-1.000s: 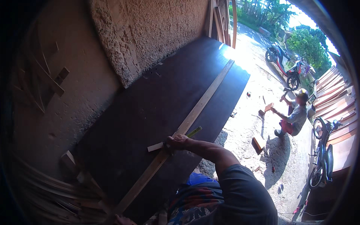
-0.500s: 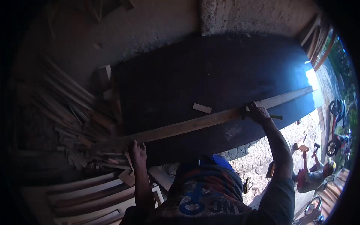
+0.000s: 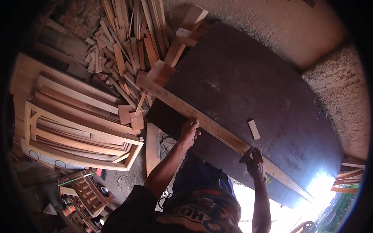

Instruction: The person uses a circular saw to cut a long wooden plank placed on a large dark board. They then use a hammer to tap and adjust the plank's position. The person repeats the cutting and adjusting process several times.

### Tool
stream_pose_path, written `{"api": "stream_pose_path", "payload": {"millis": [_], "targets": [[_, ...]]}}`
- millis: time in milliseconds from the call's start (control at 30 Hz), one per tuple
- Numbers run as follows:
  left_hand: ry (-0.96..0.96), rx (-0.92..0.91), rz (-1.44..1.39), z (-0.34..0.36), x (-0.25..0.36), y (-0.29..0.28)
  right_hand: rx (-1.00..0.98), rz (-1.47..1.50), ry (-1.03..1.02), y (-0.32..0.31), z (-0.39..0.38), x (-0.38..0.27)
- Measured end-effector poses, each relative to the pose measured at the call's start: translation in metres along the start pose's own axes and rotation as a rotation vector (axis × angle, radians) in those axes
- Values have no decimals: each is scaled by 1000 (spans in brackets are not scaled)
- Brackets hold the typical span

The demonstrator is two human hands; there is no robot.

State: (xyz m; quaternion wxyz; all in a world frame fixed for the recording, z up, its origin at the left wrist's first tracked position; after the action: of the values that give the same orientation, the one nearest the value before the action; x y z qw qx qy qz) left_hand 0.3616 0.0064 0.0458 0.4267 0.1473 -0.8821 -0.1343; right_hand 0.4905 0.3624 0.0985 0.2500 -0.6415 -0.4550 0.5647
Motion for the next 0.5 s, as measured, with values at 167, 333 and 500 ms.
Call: {"api": "stream_pose_path", "payload": {"millis": [167, 333, 500], "targets": [[64, -39, -5, 47, 21, 0, -87, 27, -29, 9, 92, -43], [48, -173, 114, 51, 83, -47, -80, -1, 70, 12, 122, -72], [389, 416, 380, 50, 131, -159, -86, -3, 111, 25, 138, -106]]}}
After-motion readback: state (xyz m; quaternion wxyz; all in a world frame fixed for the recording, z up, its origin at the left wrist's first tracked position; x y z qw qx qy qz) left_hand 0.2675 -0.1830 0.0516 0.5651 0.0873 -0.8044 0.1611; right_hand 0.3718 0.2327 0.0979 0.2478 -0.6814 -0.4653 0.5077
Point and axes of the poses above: each hand's wrist, its own z-axis towards the middle knuckle, its own y-axis out of the palm, x = y × z, the point moved 1 cm from there along z, towards the middle knuckle, and after that the axes turned 13 degrees about -x, right-handed, at the moved point
